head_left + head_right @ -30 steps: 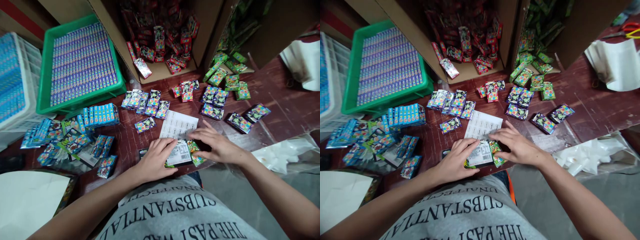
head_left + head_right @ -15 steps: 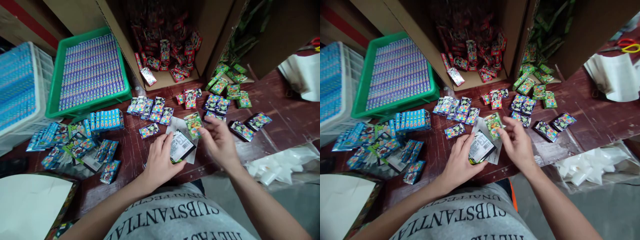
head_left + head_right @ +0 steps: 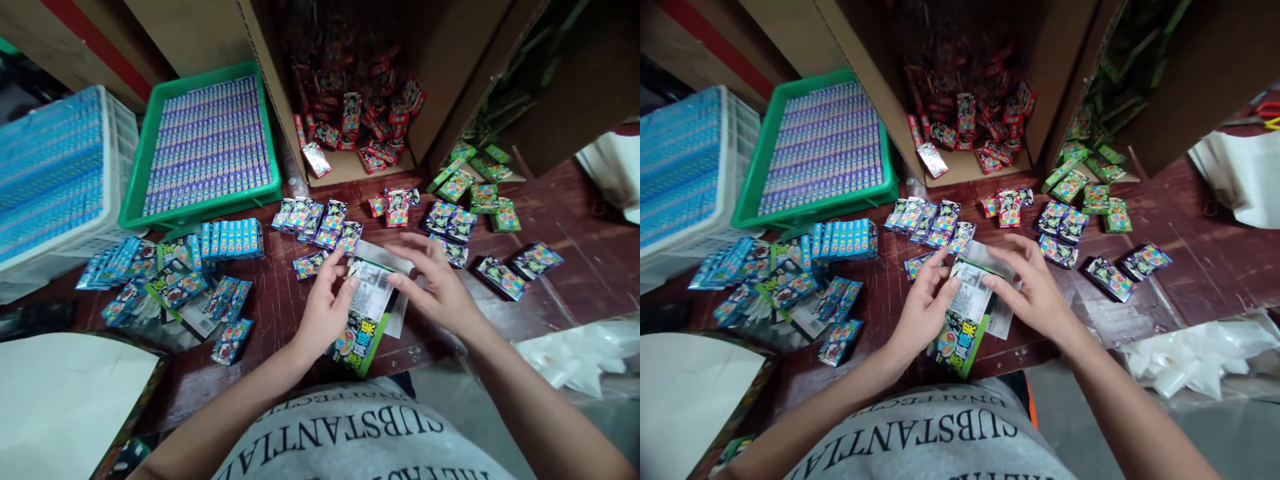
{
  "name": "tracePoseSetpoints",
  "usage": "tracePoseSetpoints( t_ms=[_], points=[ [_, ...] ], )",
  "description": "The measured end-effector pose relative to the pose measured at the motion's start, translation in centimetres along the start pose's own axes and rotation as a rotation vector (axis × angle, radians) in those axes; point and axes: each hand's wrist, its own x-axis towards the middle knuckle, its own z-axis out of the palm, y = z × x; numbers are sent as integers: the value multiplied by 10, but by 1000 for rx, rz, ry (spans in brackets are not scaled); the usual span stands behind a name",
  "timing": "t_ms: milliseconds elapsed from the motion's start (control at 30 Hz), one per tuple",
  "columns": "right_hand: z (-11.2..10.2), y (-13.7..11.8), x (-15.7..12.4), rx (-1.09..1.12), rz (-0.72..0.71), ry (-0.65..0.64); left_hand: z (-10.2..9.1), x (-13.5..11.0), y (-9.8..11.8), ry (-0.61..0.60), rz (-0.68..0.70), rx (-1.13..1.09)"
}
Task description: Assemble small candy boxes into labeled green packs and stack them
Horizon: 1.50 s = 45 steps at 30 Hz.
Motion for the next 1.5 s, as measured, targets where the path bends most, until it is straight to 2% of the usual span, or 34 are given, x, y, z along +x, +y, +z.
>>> tracePoseSetpoints(
  t_ms=[67, 133, 200, 267, 367, 533, 667, 733, 900, 1067, 1133, 1333, 1400, 1500],
  points=[
    [17, -1, -10, 224, 120, 67, -9, -1, -1, 33, 12, -56],
    [33, -1, -21, 438, 210, 95, -17, -3, -2, 1, 8, -67],
    [45, 0, -29, 513, 263, 90, -26, -6, -3, -66, -20, -66],
    [48, 0, -33, 495, 295, 53, -32, -5, -3, -102, -58, -54],
    [43, -2, -32, 415, 270, -6, -38, -1, 0, -88, -60, -10],
    [36, -5, -29, 277, 149, 46, -38, 8, 9, -46, -108, -123],
    [31, -8, -22, 294, 168, -16, -41, 16, 15, -133, -142, -72],
    [27, -12, -14, 327, 238, -44, -42, 21, 18, -166, -150, -25],
    [23, -17, 4, 450, 523, -37, -42, 35, 26, -144, -206, 12],
    [21, -11, 6, 518, 599, -70, -48, 44, 26, -227, -252, -26],
    [17, -10, 4, 519, 575, -119, -51, 45, 25, -279, -242, -29],
    [0, -6, 4, 464, 326, -262, -55, 50, 27, -333, -225, 3],
    [-3, 1, 11, 339, 267, -207, -54, 52, 27, -373, -205, -18],
    [5, 17, 32, 8, 165, -44, -51, 55, 21, -415, -131, 7]
  ],
)
